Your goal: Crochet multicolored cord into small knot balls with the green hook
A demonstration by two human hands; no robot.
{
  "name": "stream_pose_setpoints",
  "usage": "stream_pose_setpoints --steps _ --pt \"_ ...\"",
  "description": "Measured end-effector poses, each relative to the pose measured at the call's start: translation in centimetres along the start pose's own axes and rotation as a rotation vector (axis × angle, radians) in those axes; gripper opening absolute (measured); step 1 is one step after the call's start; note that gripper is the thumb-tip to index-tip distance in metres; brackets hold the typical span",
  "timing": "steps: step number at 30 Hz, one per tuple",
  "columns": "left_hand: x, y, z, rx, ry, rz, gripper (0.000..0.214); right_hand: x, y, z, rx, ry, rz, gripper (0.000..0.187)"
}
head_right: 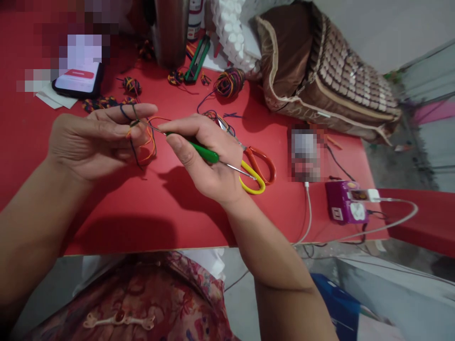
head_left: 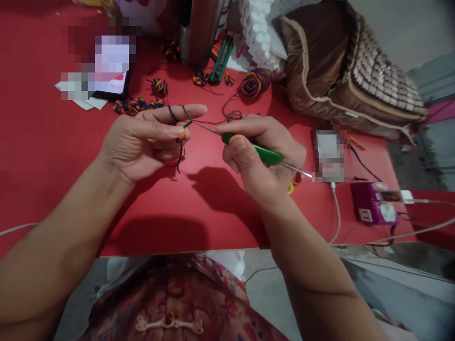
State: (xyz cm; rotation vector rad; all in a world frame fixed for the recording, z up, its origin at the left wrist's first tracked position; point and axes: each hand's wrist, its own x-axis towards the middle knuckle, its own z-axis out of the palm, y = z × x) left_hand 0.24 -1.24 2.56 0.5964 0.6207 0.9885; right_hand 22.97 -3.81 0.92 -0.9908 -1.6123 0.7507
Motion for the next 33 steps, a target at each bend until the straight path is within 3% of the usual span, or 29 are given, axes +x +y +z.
stream_pose_setpoints --steps 5,16,24,28,33 --pt "-0.5 0.6 0.6 0.03 0.059 -0.06 0.038 0.4 0.9 -0.1 -0.004 0.012 -0.144 0.033" --pt "-0.4 0.8 0.0 0.027 -0.074 -0.16 0.036 1.1 -0.8 -0.9 0.033 -0.063 -0.23 0.013" --pt "-0.4 0.8 -0.1 0.092 0.004 -0.174 0.034 1.2 0.0 -1.4 0.124 -0.09 -0.092 0.028" --pt "-0.3 0.3 0.3 0.188 0.015 -0.118 0.033 1.3 1.0 -0.3 0.217 -0.147 -0.029 0.039" --pt "-0.4 -0.9 0.8 0.352 0.034 0.125 0.039 0.5 1.2 1.9 0.215 -0.053 -0.036 0.033"
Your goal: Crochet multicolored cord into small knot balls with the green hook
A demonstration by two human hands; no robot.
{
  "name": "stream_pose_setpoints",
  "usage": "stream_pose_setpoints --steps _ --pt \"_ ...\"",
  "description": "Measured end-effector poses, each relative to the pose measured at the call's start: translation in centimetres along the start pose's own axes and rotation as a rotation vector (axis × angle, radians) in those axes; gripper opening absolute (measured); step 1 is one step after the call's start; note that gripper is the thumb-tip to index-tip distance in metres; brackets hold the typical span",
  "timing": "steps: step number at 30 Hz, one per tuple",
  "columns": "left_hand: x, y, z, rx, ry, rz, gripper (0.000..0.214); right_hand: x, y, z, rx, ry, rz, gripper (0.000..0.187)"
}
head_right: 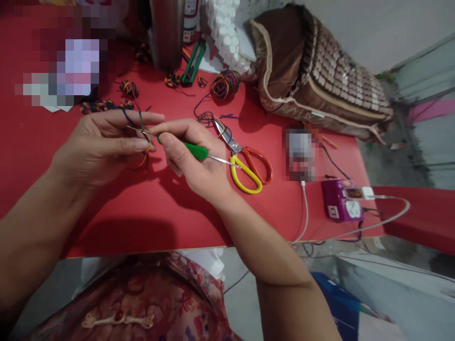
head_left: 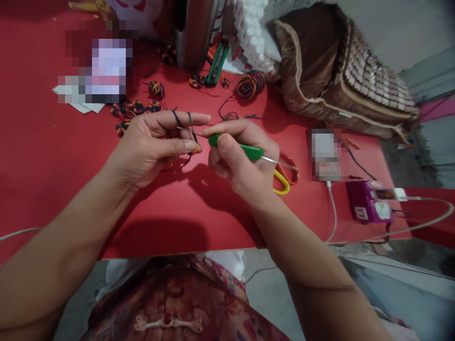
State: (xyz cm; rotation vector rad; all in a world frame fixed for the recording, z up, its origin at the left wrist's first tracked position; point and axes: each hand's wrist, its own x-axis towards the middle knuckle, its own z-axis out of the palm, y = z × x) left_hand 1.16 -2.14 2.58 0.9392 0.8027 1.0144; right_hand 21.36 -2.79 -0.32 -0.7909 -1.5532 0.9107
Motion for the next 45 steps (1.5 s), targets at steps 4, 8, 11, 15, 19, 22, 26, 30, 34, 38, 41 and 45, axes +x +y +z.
stream_pose_setpoints --steps 4,8,11,15,19,22,26,30,34,38,41,45 --pt "-0.2 -0.5 0.7 0.057 0.08 0.128 0.035 -0.1 -0.2 0.5 -0.18 0.022 -0.235 0.016" --pt "0.2 -1.0 0.8 0.004 0.05 0.182 0.032 0.4 -0.6 0.2 -0.261 0.01 -0.398 0.014" --pt "0.5 -1.1 0.8 -0.024 0.008 0.209 0.028 0.9 -1.2 -0.2 -0.33 -0.076 -0.367 0.017" --pt "0.2 -0.6 1.1 0.023 0.018 0.233 0.027 1.3 -1.9 -0.7 -0.373 -0.169 -0.335 0.016" --pt "-0.1 -0.2 1.5 0.051 0.06 0.188 0.03 0.9 -1.5 -0.2 -0.366 -0.061 -0.335 0.018" --pt "0.2 -0.7 1.3 -0.017 0.047 0.113 0.046 0.2 -0.9 0.6 -0.361 0.092 -0.311 0.019" --pt "0.6 -1.5 0.8 -0.048 0.052 0.06 0.059 -0.5 -0.3 0.9 -0.333 0.126 -0.266 0.018" --pt "0.5 -1.4 0.7 0.022 0.039 0.085 0.061 -0.9 -0.2 0.8 -0.365 0.168 -0.222 0.016" --pt "-0.1 -1.0 1.1 0.084 0.054 0.117 0.061 -0.8 -0.8 0.8 -0.281 0.169 -0.254 0.018" --pt "-0.5 -0.9 1.5 0.104 0.089 0.13 0.061 -0.8 -0.9 0.7 -0.116 0.158 -0.197 0.018" --pt "-0.5 -1.0 1.7 0.099 0.116 0.112 0.055 -0.9 -0.2 0.6 -0.027 0.174 -0.139 0.014" --pt "-0.4 -1.1 1.7 0.043 0.145 0.097 0.049 -0.9 0.4 0.6 0.004 0.156 -0.142 0.014"
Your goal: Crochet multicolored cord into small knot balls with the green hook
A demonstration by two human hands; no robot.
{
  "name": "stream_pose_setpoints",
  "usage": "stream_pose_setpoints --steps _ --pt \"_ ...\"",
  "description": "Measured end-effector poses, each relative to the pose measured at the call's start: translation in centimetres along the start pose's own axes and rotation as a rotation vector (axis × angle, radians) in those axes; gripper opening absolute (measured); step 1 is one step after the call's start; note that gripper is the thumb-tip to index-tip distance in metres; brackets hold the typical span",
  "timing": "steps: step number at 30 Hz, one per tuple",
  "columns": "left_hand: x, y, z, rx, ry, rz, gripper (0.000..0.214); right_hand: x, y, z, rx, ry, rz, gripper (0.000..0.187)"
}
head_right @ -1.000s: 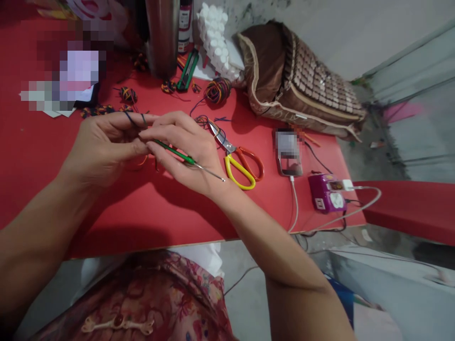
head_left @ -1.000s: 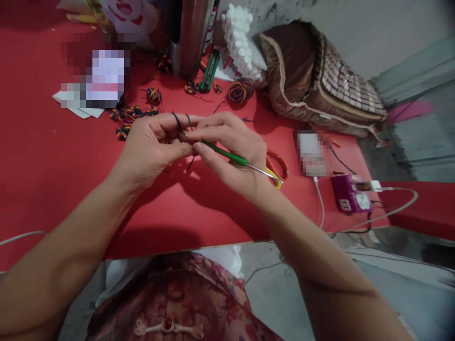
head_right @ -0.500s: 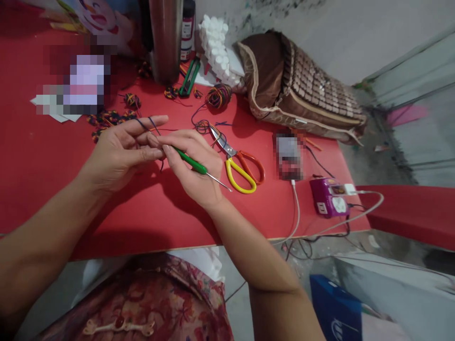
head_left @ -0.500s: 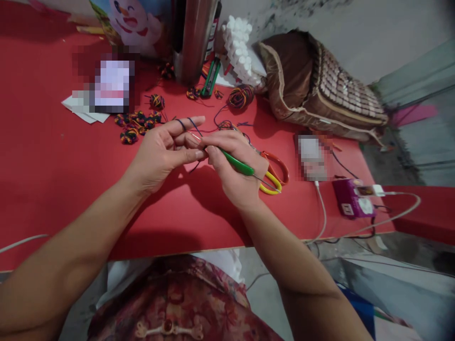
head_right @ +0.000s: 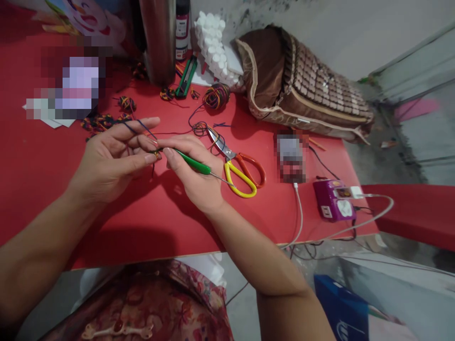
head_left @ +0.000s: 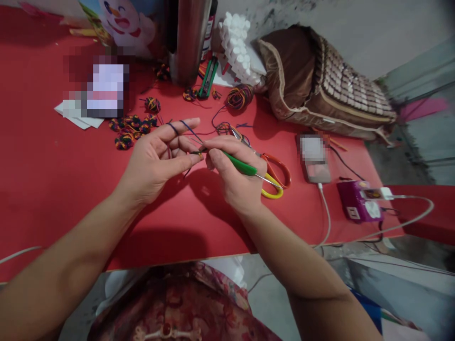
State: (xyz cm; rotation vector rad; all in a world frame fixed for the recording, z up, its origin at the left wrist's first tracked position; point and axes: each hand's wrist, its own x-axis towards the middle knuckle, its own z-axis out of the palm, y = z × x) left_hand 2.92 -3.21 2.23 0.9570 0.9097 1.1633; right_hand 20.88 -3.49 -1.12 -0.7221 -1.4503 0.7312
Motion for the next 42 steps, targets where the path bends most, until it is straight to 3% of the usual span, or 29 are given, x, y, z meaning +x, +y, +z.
stream_pose_setpoints --steps 7,12,17,22,28,31,42 --pt "0.2 0.0 -0.2 -0.052 -0.019 0.002 0.045 0.5 -0.4 -0.2 -0.077 -0.033 -0.042 0.012" --pt "-0.1 0.0 -0.3 0.062 0.011 0.048 0.051 0.4 0.0 -0.5 -0.058 -0.058 -0.037 0.013" --pt "-0.1 0.3 -0.5 0.096 0.019 0.065 0.05 -0.4 0.9 -1.0 -0.068 -0.057 0.06 0.028" --pt "0.0 0.6 -0.5 0.132 0.025 0.066 0.05 -0.6 0.6 -1.0 -0.019 -0.08 0.107 0.025" --pt "0.0 0.7 -0.2 0.153 0.031 0.101 0.048 -0.1 0.2 -0.7 0.018 -0.061 0.029 0.014" --pt "-0.2 0.7 0.0 0.166 0.045 0.131 0.047 0.0 -0.2 -1.0 -0.077 -0.085 -0.031 0.007" --pt "0.0 -0.1 0.1 0.066 0.05 0.145 0.05 0.0 -1.2 -1.1 -0.45 -0.159 -0.255 0.025"
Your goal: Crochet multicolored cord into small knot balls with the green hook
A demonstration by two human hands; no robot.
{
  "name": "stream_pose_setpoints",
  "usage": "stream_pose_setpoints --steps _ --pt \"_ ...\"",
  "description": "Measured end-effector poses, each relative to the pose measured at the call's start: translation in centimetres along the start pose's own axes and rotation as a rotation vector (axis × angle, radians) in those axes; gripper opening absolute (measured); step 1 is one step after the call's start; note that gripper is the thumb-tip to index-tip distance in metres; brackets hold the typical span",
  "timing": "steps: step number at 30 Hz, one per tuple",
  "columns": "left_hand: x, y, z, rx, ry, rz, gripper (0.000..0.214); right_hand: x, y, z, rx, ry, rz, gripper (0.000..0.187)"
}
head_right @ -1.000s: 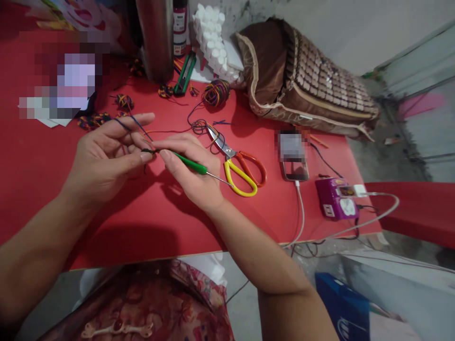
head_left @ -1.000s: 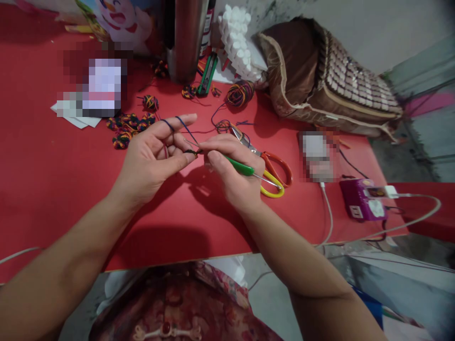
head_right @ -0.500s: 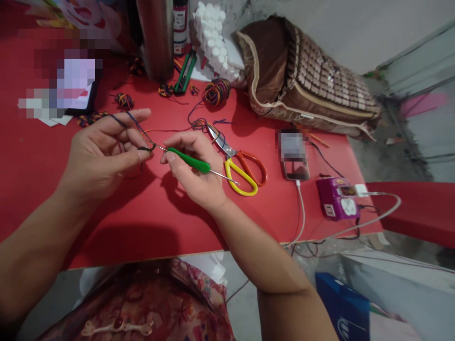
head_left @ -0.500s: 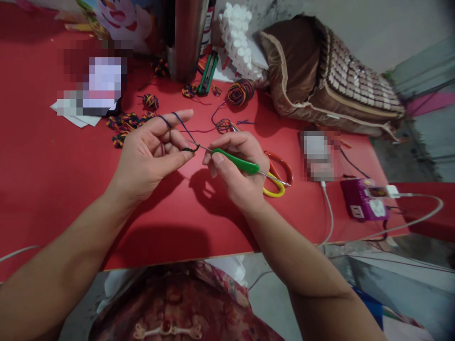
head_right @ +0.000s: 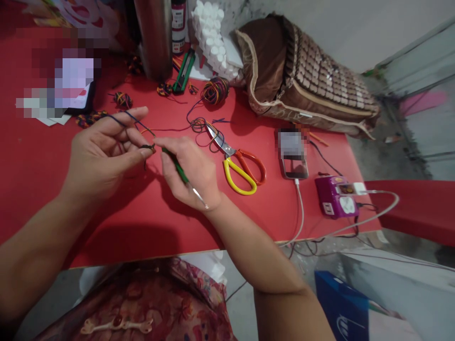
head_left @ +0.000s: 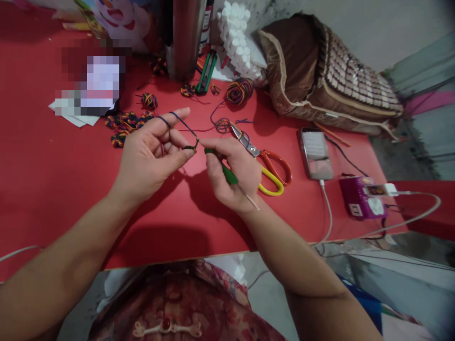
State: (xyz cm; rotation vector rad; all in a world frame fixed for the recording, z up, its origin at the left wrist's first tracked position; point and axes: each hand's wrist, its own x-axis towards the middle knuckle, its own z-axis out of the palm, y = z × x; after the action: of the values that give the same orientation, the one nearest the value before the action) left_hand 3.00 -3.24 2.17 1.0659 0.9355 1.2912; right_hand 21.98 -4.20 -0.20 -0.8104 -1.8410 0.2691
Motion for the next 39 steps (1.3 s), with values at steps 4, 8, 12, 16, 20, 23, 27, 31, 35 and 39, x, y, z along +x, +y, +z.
stream_pose_setpoints --steps 4,8,12,16,20,23,27,31,35,39 --pt "0.5 -0.3 -0.3 -0.139 -0.082 -0.137 0.052 -0.6 0.1 1.2 0.062 0.047 0.078 0.021" --pt "1.0 -0.5 -1.1 -0.175 -0.129 -0.195 0.053 -0.1 0.6 1.5 0.549 0.097 0.428 0.029" --pt "0.9 -0.1 -1.5 -0.107 -0.218 -0.181 0.052 1.0 1.7 0.5 1.076 -0.065 0.698 0.029" --pt "0.5 0.3 -1.3 -0.016 -0.284 -0.122 0.051 1.5 2.7 -0.6 1.271 -0.163 0.746 0.022" --pt "0.2 0.6 -1.1 0.044 -0.308 -0.078 0.046 1.6 3.1 -1.2 1.231 -0.159 0.764 0.022" --pt "0.1 0.7 -1.1 0.109 -0.286 -0.04 0.046 1.8 3.1 -1.7 1.145 -0.151 0.768 0.024" --pt "-0.1 0.6 -1.1 0.217 -0.228 0.018 0.049 2.1 2.9 -2.3 1.048 -0.12 0.773 0.027" --pt "0.2 0.3 -1.4 0.258 -0.2 0.08 0.052 2.2 3.0 -2.3 1.0 -0.087 0.764 0.03" --pt "0.4 0.2 -1.5 0.23 -0.192 0.079 0.051 2.1 3.2 -2.2 1.01 -0.083 0.734 0.031" --pt "0.4 0.4 -1.4 0.227 -0.171 0.06 0.049 2.0 3.1 -2.3 0.973 -0.071 0.719 0.029"
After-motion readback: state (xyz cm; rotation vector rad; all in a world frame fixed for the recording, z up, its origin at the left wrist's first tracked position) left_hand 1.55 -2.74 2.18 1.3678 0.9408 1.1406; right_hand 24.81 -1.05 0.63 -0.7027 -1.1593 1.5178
